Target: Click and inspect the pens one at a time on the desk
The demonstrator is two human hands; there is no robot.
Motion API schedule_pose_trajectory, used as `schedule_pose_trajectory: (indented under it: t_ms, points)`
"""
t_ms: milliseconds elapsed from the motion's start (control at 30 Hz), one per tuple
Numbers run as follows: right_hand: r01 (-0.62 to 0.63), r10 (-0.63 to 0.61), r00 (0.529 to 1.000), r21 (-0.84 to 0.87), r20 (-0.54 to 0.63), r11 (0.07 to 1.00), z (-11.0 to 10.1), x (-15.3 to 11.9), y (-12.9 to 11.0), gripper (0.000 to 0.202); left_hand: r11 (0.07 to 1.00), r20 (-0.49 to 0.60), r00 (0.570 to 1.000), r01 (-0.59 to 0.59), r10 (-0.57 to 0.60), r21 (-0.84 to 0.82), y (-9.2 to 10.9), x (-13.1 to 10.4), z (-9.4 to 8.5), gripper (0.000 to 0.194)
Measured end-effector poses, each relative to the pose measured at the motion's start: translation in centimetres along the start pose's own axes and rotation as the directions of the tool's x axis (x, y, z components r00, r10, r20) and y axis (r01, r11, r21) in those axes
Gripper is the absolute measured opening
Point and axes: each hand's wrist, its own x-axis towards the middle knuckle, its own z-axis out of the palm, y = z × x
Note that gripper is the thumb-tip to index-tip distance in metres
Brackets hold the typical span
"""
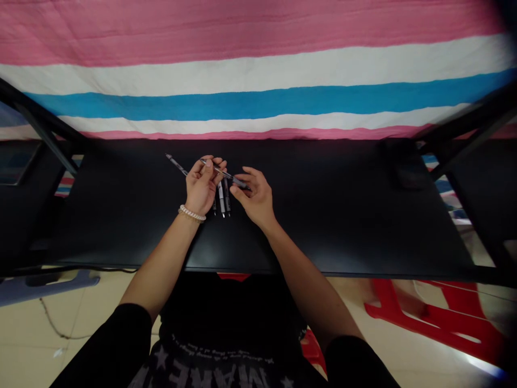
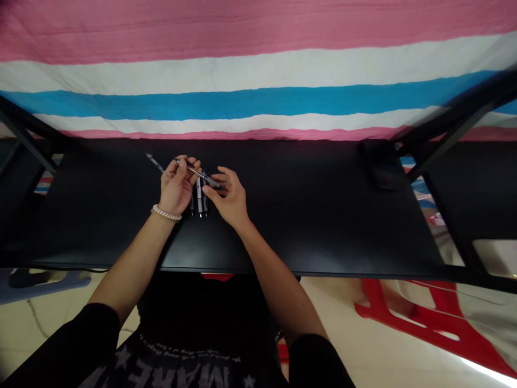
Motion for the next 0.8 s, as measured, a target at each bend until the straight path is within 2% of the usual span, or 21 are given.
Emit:
schedule_pose_trajectory:
  t_ms: [67,133,300,367,667,800]
  points:
    - [0.07,-0.071,0.997,-0.079,-0.017,0.994,-0.21,-0.04,0.02,0.038,1.0,-0.035,0.999,-0.015,0.015,0.011,0.08,0.12,-0.1,0.013]
    - [0.056,-0.055,0.998,-0.139,0.008,0.989,-0.4,-0.08,0.07,0.032,0.999,-0.048,0.999,-0.016,0.017,0.03,0.11,0.2,-0.18,0.013]
    - [0.087,-0.085,0.996,-0.11,0.015,0.99,-0.54,-0.19,0.16,0.034,0.999,-0.037,0.998,-0.04,0.042,0.032,0.18,0.27,-0.36,0.013]
    - [0.057,-0.055,0.998,-0.123,0.022,0.991,-0.53,-0.25,0.13,0.033,0.999,-0.037,0.999,-0.033,0.034,0.024,0.25,0.26,-0.35,0.012]
    - [0.062,-0.069,0.997,-0.137,-0.042,0.989,-0.56,-0.27,0.35,0.04,0.998,-0.045,0.999,-0.017,0.014,-0.063,0.51,0.01,0.07,0.016]
    - [0.102,-0.094,0.994,-0.207,0.048,0.973,-0.99,-0.2,0.55,0.033,0.994,-0.03,1.0,0.003,-0.007,-0.106,0.47,-0.04,0.17,0.011]
